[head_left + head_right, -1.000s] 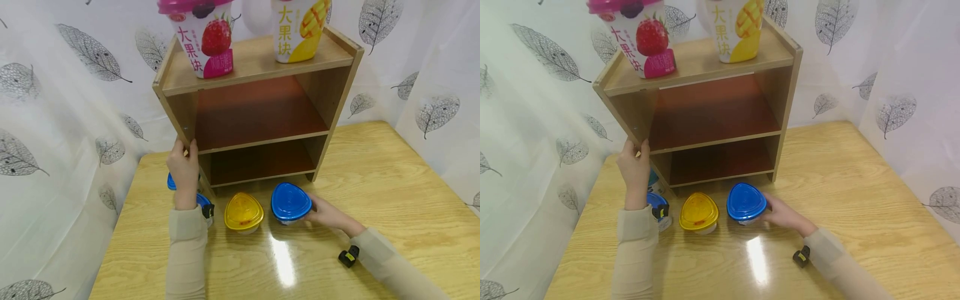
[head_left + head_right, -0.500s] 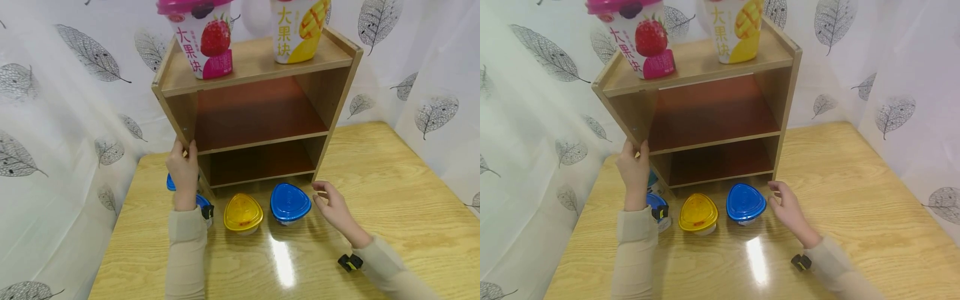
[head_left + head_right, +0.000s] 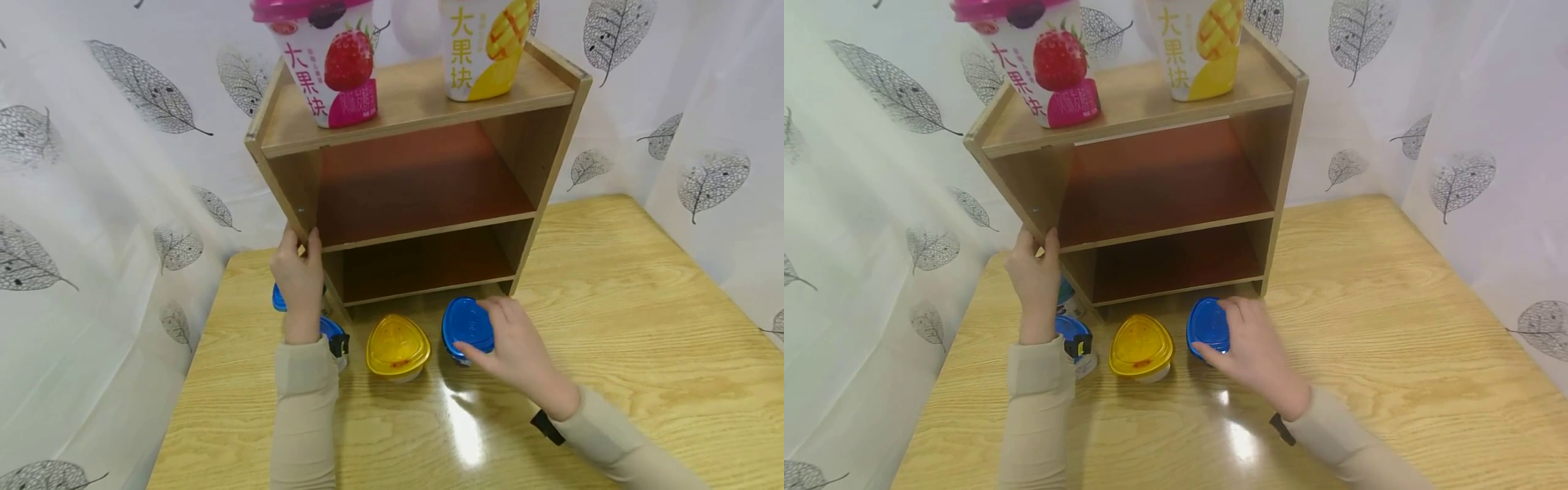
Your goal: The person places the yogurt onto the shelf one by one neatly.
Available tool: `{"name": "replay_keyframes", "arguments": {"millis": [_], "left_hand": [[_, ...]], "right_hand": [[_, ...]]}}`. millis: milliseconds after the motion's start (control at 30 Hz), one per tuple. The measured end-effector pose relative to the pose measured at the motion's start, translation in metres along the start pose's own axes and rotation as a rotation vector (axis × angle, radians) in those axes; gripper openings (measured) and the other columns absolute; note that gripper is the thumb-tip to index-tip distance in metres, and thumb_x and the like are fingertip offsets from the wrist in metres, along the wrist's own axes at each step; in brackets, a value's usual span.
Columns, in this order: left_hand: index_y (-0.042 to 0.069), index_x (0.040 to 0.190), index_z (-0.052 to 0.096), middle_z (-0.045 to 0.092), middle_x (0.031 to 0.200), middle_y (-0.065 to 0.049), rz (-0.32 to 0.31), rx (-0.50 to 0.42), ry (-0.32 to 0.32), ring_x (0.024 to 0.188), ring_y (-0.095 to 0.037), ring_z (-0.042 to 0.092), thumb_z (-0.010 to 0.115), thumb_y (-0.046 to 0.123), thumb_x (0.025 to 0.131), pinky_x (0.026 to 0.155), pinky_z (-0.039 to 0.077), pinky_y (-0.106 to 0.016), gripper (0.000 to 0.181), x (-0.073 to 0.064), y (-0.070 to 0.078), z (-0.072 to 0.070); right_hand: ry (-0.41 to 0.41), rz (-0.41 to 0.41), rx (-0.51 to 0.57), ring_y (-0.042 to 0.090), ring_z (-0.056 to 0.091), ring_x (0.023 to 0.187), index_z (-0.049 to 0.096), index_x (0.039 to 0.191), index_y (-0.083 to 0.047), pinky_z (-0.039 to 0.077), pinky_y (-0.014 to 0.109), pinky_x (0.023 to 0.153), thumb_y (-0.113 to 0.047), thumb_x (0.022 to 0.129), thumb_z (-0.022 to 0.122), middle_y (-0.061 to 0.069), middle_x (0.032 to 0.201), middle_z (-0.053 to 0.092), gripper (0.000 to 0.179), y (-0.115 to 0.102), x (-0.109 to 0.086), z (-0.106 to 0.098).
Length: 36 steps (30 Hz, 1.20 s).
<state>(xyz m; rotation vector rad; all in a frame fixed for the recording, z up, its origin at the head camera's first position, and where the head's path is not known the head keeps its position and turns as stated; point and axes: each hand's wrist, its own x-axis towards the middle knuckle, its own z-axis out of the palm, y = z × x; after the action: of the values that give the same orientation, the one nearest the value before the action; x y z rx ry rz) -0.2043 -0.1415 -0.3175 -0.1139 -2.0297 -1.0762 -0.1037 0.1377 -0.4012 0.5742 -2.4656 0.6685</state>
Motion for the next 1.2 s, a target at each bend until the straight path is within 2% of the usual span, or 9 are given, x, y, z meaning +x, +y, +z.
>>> {"name": "replay_keyframes", "arguments": {"millis": [167,300,500,700,900,1033,1200], "left_hand": [[-0.008,0.101,0.06,0.063,0.092,-0.022,0.006,0.004,-0.003,0.079,-0.031,0.062,0.055,0.01,0.087,0.06,0.053,-0.04,0.024,0.0,0.001,-0.001],[-0.008,0.1,0.06,0.063,0.092,-0.022,0.017,0.017,-0.003,0.079,-0.031,0.062,0.055,0.01,0.087,0.061,0.053,-0.039,0.023,0.001,0.002,-0.001],[-0.007,0.101,0.06,0.063,0.092,-0.021,0.022,0.021,0.002,0.079,-0.03,0.062,0.055,0.01,0.087,0.061,0.053,-0.038,0.023,0.001,0.003,-0.001],[-0.008,0.097,0.06,0.063,0.089,-0.022,0.026,0.023,0.005,0.077,-0.031,0.062,0.055,0.01,0.087,0.06,0.053,-0.039,0.021,0.0,0.003,-0.001],[-0.008,0.098,0.06,0.063,0.089,-0.022,0.021,0.017,0.002,0.077,-0.031,0.062,0.055,0.01,0.087,0.06,0.053,-0.039,0.022,0.0,0.001,0.0],[-0.009,0.095,0.06,0.063,0.088,-0.023,0.033,0.018,0.007,0.076,-0.031,0.062,0.055,0.01,0.087,0.06,0.053,-0.039,0.021,0.0,0.001,0.0],[-0.009,0.097,0.06,0.063,0.089,-0.023,0.024,0.001,0.009,0.077,-0.031,0.062,0.055,0.01,0.086,0.059,0.053,-0.039,0.022,0.0,0.001,0.0]], "right_hand": [[-0.02,-0.005,-0.073,0.032,0.048,0.091,0.054,0.103,0.008,0.045,0.044,0.074,-0.052,0.061,0.072,0.02,0.096,0.052,0.076,-0.005,0.004,0.007],[-0.036,-0.004,-0.111,0.033,0.047,0.09,0.055,0.103,0.009,0.044,0.044,0.074,-0.054,0.061,0.07,0.02,0.096,0.052,0.077,-0.005,0.005,0.009],[-0.091,0.011,-0.121,0.033,0.048,0.089,0.055,0.102,0.008,0.045,0.046,0.074,-0.045,0.058,0.075,0.02,0.098,0.052,0.071,-0.003,0.007,0.01],[-0.2,0.005,-0.055,0.033,0.048,0.095,0.057,0.102,0.005,0.042,0.047,0.081,-0.036,0.062,0.075,0.019,0.104,0.053,0.061,-0.001,0.008,0.004],[-0.296,-0.064,0.021,0.033,0.048,0.103,0.061,0.101,0.003,0.032,0.051,0.093,-0.022,0.066,0.072,0.015,0.107,0.055,0.044,0.001,0.01,-0.003],[-0.332,-0.099,0.065,0.031,0.048,0.104,0.062,0.1,0.002,0.025,0.051,0.098,-0.01,0.068,0.069,0.013,0.106,0.056,0.036,0.003,0.01,-0.007],[-0.353,-0.107,0.114,0.031,0.048,0.103,0.064,0.098,0.001,0.022,0.053,0.099,0.003,0.067,0.065,0.011,0.104,0.056,0.032,0.005,0.008,-0.01]]}}
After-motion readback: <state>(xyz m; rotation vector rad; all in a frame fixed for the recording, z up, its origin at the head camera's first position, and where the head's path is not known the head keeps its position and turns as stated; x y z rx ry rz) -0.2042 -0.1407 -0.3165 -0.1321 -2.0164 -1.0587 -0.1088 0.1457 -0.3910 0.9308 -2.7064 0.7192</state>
